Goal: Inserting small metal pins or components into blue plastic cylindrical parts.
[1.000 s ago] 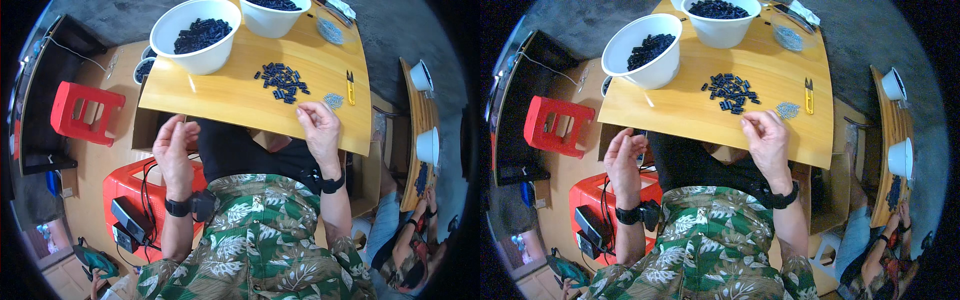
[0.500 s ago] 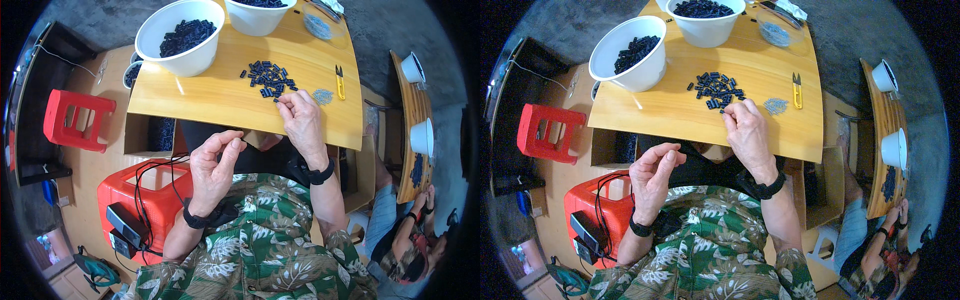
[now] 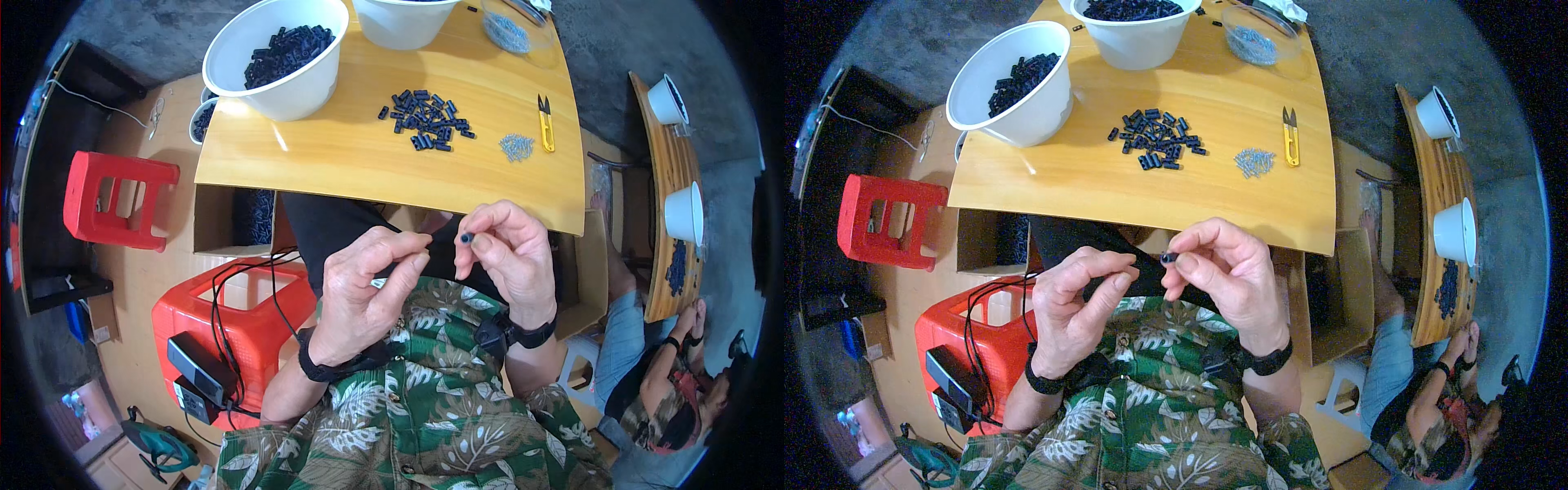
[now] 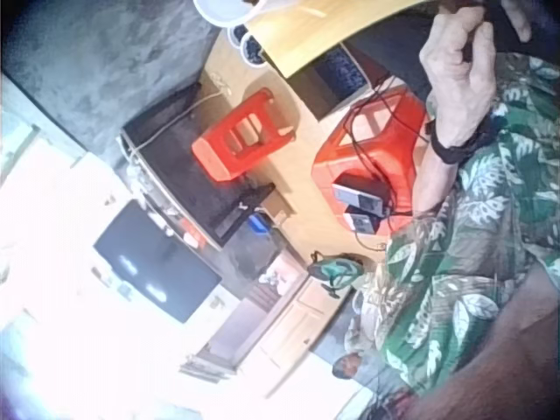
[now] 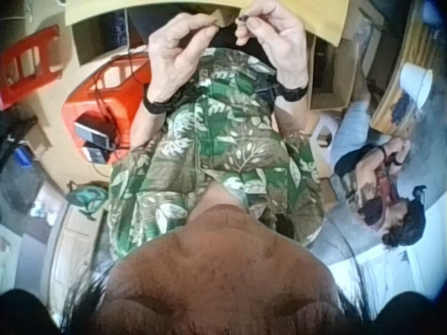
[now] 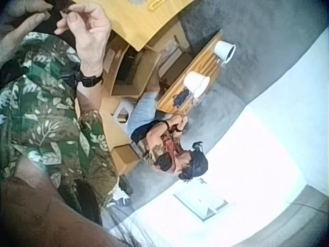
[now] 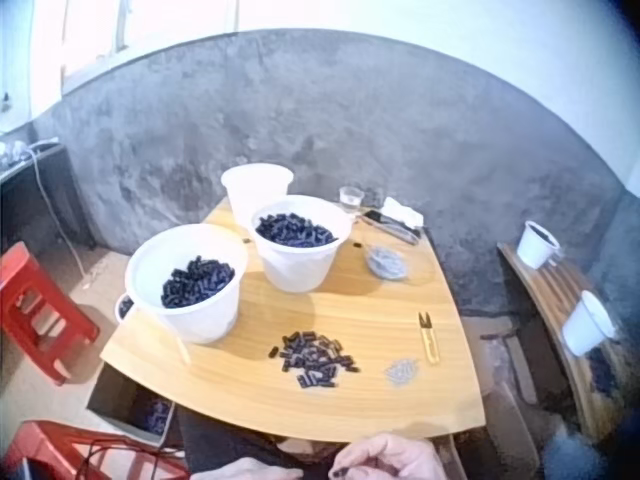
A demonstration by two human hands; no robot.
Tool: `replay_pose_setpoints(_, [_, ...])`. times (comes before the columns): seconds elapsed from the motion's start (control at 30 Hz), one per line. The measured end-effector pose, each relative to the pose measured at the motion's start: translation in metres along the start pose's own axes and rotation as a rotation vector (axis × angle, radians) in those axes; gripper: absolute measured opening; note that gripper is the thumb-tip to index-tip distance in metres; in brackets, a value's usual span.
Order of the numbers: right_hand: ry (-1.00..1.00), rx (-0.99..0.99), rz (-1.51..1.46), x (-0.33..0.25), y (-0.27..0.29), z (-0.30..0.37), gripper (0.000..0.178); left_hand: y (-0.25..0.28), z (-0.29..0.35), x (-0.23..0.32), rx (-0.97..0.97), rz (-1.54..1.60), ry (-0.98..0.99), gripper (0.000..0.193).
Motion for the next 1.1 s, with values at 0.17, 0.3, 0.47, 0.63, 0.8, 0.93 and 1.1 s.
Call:
replay_pose_setpoints(0.17, [0.027,0.003,0.032,-0.006,-0.013,0.013,0.012,-0.004,0.000,0.011,-0.050,-0.045,-0.130,0.022])
replay_pose_setpoints(0.3, [-0.004,0.032,0.075,-0.010,-0.023,0.019,0.012,-0.007,0.002,0.012,-0.027,-0.003,-0.213,0.026])
replay_pose_setpoints(0.47, [-0.028,0.084,0.123,-0.011,-0.032,0.020,0.009,-0.009,0.003,0.011,0.015,-0.066,-0.250,0.025])
replay_pose_setpoints(0.63, [0.013,0.093,0.245,-0.008,-0.032,0.018,0.008,-0.012,0.005,0.012,0.028,-0.214,-0.339,0.027])
replay_pose_setpoints(0.8, [-0.060,0.133,0.103,-0.005,-0.027,0.016,0.016,-0.013,0.006,0.011,0.067,-0.173,-0.248,0.029])
replay_pose_setpoints(0.93, [-0.040,0.118,0.031,-0.002,-0.019,0.013,0.020,-0.010,0.005,0.011,0.097,-0.191,-0.217,0.025])
replay_pose_setpoints(1.1, [0.105,0.125,0.181,0.000,-0.022,0.012,0.017,-0.012,0.002,0.016,0.075,-0.171,-0.231,0.024])
Point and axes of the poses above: each hand's wrist, its own z-axis away from the middle knuckle, its own y-axis out of the back of the hand, x = y × z, the point moved 2 cm from there along -z, towards the middle knuckle, and after that the axes turned 2 degrees about -y, right-handed, at the moved point
